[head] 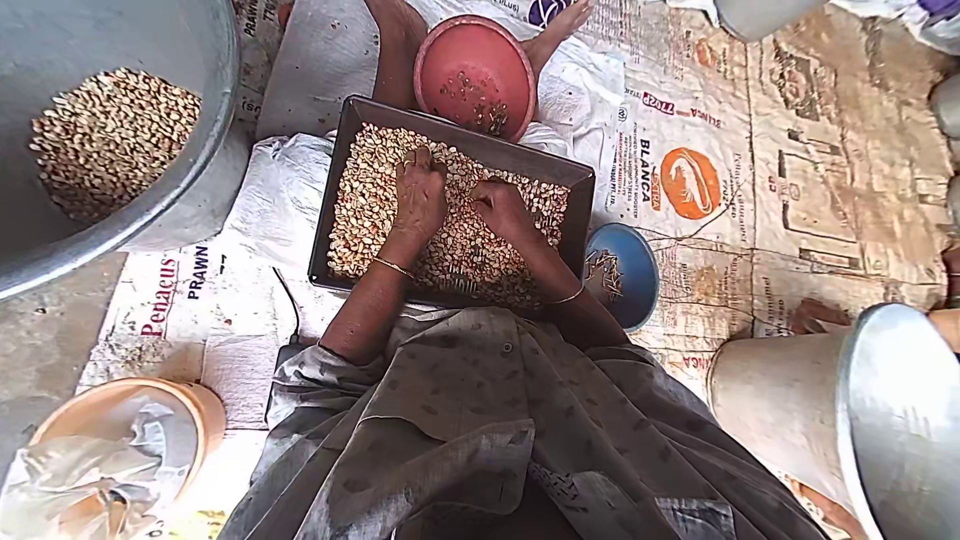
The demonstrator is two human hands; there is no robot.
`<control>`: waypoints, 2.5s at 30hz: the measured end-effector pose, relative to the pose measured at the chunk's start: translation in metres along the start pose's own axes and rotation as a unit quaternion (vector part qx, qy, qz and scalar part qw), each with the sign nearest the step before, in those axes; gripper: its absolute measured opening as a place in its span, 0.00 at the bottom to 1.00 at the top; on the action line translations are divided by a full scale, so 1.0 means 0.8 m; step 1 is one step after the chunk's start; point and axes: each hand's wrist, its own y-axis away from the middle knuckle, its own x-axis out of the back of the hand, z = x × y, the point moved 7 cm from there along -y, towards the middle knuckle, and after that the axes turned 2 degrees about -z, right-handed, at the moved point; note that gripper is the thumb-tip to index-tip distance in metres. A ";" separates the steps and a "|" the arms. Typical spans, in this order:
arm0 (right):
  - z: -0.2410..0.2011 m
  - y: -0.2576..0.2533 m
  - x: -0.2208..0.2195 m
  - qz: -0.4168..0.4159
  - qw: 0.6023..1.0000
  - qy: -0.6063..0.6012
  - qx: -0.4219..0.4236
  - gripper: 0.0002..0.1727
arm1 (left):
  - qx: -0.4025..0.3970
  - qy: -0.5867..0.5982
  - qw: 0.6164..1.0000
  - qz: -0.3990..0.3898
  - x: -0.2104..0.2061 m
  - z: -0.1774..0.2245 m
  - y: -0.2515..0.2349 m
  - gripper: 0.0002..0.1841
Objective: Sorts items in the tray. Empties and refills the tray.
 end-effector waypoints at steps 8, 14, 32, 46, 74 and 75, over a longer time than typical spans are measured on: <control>-0.004 0.002 -0.022 -0.032 0.994 0.102 -0.026 0.12 | 0.005 -0.002 1.000 -0.010 0.002 0.002 0.000 0.13; 0.014 0.021 0.006 -0.075 0.996 0.006 -0.053 0.11 | 0.006 0.000 1.000 -0.010 0.000 0.001 -0.001 0.14; 0.008 0.037 -0.017 -0.067 0.992 0.088 0.064 0.16 | -0.011 0.012 1.000 0.008 0.002 0.000 0.001 0.14; 0.105 0.086 0.106 0.078 0.990 -0.040 -0.110 0.16 | -0.027 0.000 1.000 -0.003 -0.007 0.004 -0.001 0.13; 0.109 0.070 0.055 0.020 0.971 0.174 -0.162 0.13 | -0.023 -0.008 1.000 -0.019 -0.004 0.008 0.001 0.13; 0.110 0.071 0.055 0.029 0.972 0.166 -0.164 0.12 | -0.021 -0.007 1.000 -0.020 -0.004 0.008 0.001 0.13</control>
